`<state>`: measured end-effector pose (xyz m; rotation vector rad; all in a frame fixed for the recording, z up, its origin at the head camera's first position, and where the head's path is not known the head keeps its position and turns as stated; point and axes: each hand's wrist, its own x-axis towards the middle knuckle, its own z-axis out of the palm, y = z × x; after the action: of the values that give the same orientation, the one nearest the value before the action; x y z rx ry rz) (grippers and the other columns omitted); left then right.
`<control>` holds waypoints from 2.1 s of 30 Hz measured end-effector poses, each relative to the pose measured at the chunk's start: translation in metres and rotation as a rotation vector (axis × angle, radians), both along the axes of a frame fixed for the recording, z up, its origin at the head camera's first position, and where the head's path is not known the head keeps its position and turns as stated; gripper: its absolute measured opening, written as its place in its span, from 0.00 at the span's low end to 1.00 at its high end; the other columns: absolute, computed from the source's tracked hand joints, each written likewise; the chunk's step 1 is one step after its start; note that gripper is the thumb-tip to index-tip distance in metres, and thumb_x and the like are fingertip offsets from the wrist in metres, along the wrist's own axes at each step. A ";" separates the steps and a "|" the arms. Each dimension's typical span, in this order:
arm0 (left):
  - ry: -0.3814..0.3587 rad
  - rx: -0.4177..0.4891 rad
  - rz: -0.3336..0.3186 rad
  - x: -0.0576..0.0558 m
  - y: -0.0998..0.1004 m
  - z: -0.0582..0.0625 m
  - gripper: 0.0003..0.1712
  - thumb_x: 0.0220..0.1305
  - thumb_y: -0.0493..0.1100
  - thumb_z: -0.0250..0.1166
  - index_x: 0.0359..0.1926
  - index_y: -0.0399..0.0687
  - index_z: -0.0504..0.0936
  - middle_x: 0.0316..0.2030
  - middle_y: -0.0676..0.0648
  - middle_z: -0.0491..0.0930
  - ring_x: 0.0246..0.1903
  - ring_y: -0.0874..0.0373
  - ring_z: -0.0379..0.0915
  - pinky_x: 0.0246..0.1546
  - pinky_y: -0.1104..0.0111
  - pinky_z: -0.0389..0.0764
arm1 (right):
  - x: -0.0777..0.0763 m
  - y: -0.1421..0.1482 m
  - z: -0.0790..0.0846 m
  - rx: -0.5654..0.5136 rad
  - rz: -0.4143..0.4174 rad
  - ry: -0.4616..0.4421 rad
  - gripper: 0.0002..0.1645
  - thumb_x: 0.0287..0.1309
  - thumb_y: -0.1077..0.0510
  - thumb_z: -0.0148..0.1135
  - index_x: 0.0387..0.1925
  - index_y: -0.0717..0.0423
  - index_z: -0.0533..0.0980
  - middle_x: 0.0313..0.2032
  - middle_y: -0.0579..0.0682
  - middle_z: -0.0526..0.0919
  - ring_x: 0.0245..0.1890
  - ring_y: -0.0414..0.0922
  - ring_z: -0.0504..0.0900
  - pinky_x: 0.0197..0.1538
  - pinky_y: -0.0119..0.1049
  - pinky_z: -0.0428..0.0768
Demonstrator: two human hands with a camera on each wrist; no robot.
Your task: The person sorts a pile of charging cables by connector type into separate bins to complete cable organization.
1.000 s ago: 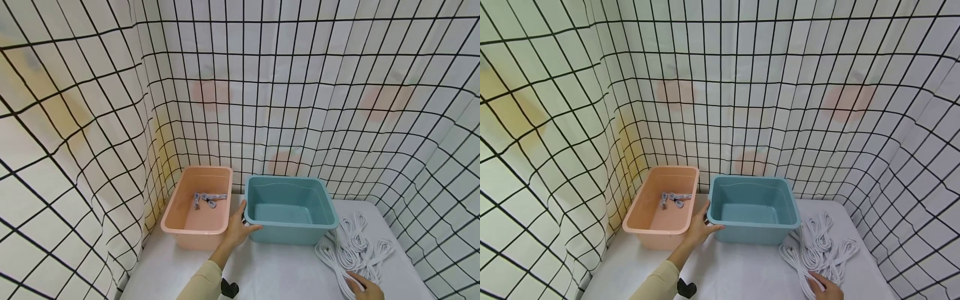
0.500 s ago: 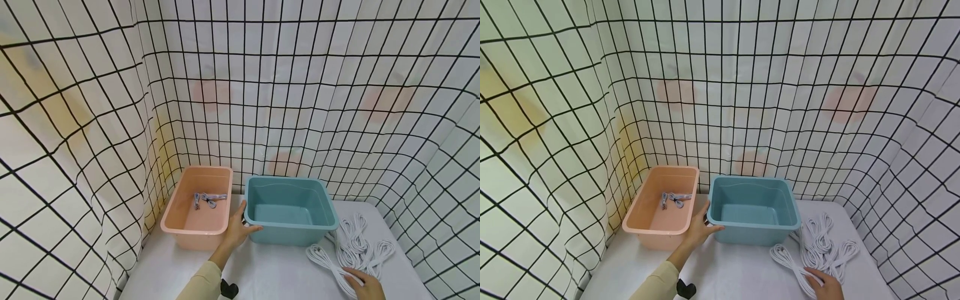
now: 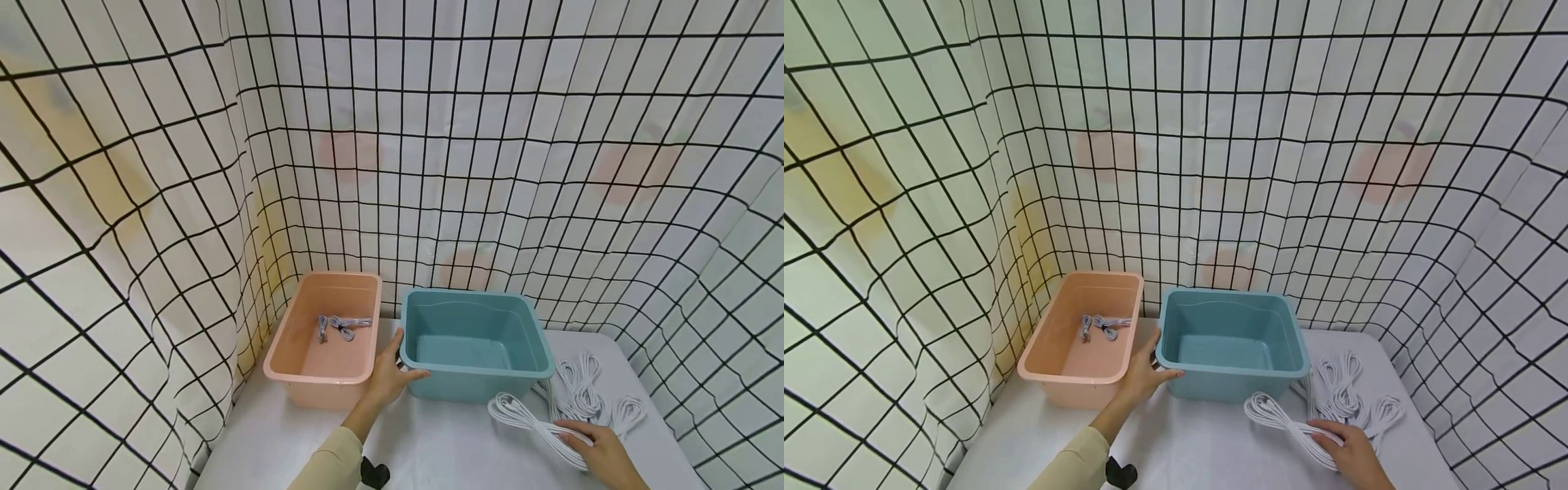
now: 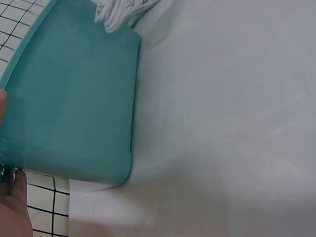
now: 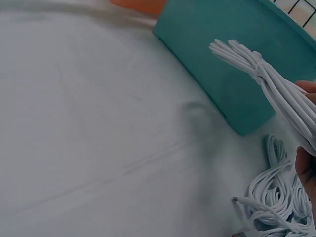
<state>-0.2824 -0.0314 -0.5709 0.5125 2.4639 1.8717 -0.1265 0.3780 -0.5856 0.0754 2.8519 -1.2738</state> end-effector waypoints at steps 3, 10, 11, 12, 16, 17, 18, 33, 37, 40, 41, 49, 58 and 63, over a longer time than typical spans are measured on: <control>-0.009 0.005 0.001 0.000 0.000 0.000 0.66 0.54 0.42 0.82 0.82 0.38 0.48 0.80 0.39 0.49 0.74 0.38 0.56 0.67 0.47 0.69 | -0.002 0.001 0.006 -0.013 0.050 0.033 0.18 0.70 0.55 0.66 0.55 0.62 0.85 0.53 0.60 0.85 0.40 0.33 0.80 0.39 0.33 0.82; -0.001 -0.001 0.006 0.000 0.000 0.000 0.65 0.54 0.42 0.83 0.82 0.37 0.48 0.79 0.38 0.50 0.73 0.39 0.57 0.67 0.49 0.70 | -0.008 0.003 0.022 -0.057 0.085 -0.022 0.19 0.69 0.54 0.67 0.56 0.60 0.84 0.56 0.61 0.84 0.48 0.31 0.80 0.44 0.32 0.83; 0.000 -0.003 0.006 0.000 0.000 0.000 0.65 0.54 0.42 0.83 0.82 0.38 0.48 0.79 0.37 0.50 0.73 0.39 0.57 0.67 0.50 0.70 | -0.010 0.004 0.024 -0.056 0.084 -0.029 0.19 0.69 0.54 0.68 0.55 0.60 0.84 0.56 0.60 0.84 0.49 0.30 0.80 0.45 0.31 0.83; 0.001 -0.006 0.007 0.000 0.000 0.000 0.65 0.54 0.42 0.83 0.82 0.38 0.48 0.79 0.37 0.50 0.73 0.39 0.57 0.67 0.50 0.70 | -0.011 0.003 0.027 -0.058 0.083 -0.035 0.19 0.69 0.54 0.68 0.55 0.61 0.84 0.56 0.60 0.84 0.48 0.31 0.80 0.45 0.31 0.83; -0.003 -0.017 0.011 0.000 -0.001 -0.001 0.66 0.54 0.44 0.83 0.82 0.39 0.48 0.80 0.38 0.50 0.73 0.41 0.57 0.67 0.54 0.71 | -0.016 0.004 0.042 -0.097 0.115 -0.060 0.21 0.69 0.54 0.67 0.57 0.64 0.83 0.55 0.60 0.85 0.46 0.33 0.82 0.44 0.32 0.84; -0.002 -0.020 0.012 0.000 -0.001 -0.001 0.66 0.54 0.44 0.83 0.82 0.39 0.48 0.80 0.38 0.50 0.73 0.41 0.57 0.67 0.54 0.71 | -0.018 0.004 0.046 -0.108 0.123 -0.066 0.22 0.70 0.54 0.67 0.57 0.65 0.82 0.54 0.60 0.85 0.46 0.34 0.83 0.44 0.32 0.84; -0.002 -0.018 0.010 0.000 -0.001 -0.001 0.66 0.54 0.44 0.83 0.82 0.39 0.48 0.79 0.38 0.50 0.73 0.40 0.57 0.67 0.54 0.71 | -0.019 0.004 0.051 -0.115 0.129 -0.069 0.23 0.70 0.54 0.67 0.58 0.66 0.82 0.54 0.59 0.85 0.45 0.35 0.83 0.44 0.33 0.84; -0.009 -0.008 0.015 -0.001 0.001 0.000 0.65 0.53 0.41 0.83 0.81 0.37 0.49 0.79 0.37 0.50 0.73 0.38 0.57 0.66 0.50 0.70 | -0.049 -0.002 0.098 -0.010 0.202 0.045 0.18 0.68 0.51 0.68 0.55 0.55 0.85 0.60 0.61 0.81 0.63 0.67 0.73 0.59 0.59 0.80; 0.000 -0.008 0.016 -0.001 0.001 -0.001 0.65 0.53 0.40 0.83 0.81 0.36 0.49 0.79 0.36 0.50 0.73 0.38 0.57 0.67 0.50 0.70 | -0.055 -0.003 0.101 0.007 0.209 0.074 0.17 0.68 0.50 0.68 0.54 0.53 0.86 0.59 0.59 0.82 0.62 0.63 0.75 0.57 0.53 0.82; -0.002 -0.022 0.020 0.000 0.001 -0.001 0.64 0.54 0.40 0.82 0.82 0.37 0.49 0.79 0.37 0.50 0.73 0.38 0.57 0.67 0.52 0.71 | -0.060 -0.003 0.106 0.017 0.217 0.103 0.17 0.68 0.50 0.68 0.53 0.52 0.86 0.58 0.56 0.83 0.59 0.53 0.79 0.53 0.42 0.84; -0.005 -0.025 0.020 0.000 0.001 -0.001 0.65 0.54 0.40 0.82 0.82 0.37 0.49 0.79 0.37 0.50 0.73 0.39 0.57 0.67 0.53 0.71 | -0.063 -0.003 0.107 0.017 0.226 0.114 0.17 0.69 0.51 0.68 0.54 0.52 0.86 0.57 0.56 0.83 0.59 0.48 0.79 0.52 0.39 0.84; -0.005 0.023 0.000 -0.001 0.000 0.001 0.65 0.54 0.40 0.82 0.82 0.37 0.48 0.79 0.35 0.50 0.73 0.36 0.56 0.67 0.46 0.69 | -0.085 -0.006 0.125 -0.017 0.246 0.177 0.17 0.69 0.53 0.68 0.55 0.55 0.85 0.57 0.58 0.83 0.54 0.27 0.75 0.48 0.32 0.84; -0.023 -0.029 0.008 0.001 0.001 -0.003 0.66 0.54 0.45 0.83 0.82 0.41 0.49 0.79 0.39 0.51 0.74 0.40 0.57 0.67 0.55 0.71 | -0.111 -0.012 0.141 0.027 0.223 0.184 0.20 0.70 0.50 0.67 0.56 0.57 0.84 0.59 0.60 0.82 0.63 0.63 0.75 0.55 0.53 0.82; -0.012 -0.020 0.018 0.002 0.001 -0.002 0.66 0.53 0.42 0.83 0.82 0.41 0.49 0.79 0.39 0.53 0.73 0.40 0.58 0.66 0.55 0.71 | -0.124 -0.020 0.150 -0.010 0.217 0.178 0.22 0.71 0.50 0.66 0.58 0.60 0.83 0.61 0.63 0.80 0.64 0.66 0.73 0.59 0.66 0.77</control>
<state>-0.2807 -0.0302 -0.5726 0.4796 2.4852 1.8490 -0.2501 0.3585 -0.4357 -0.3556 2.8954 -1.3094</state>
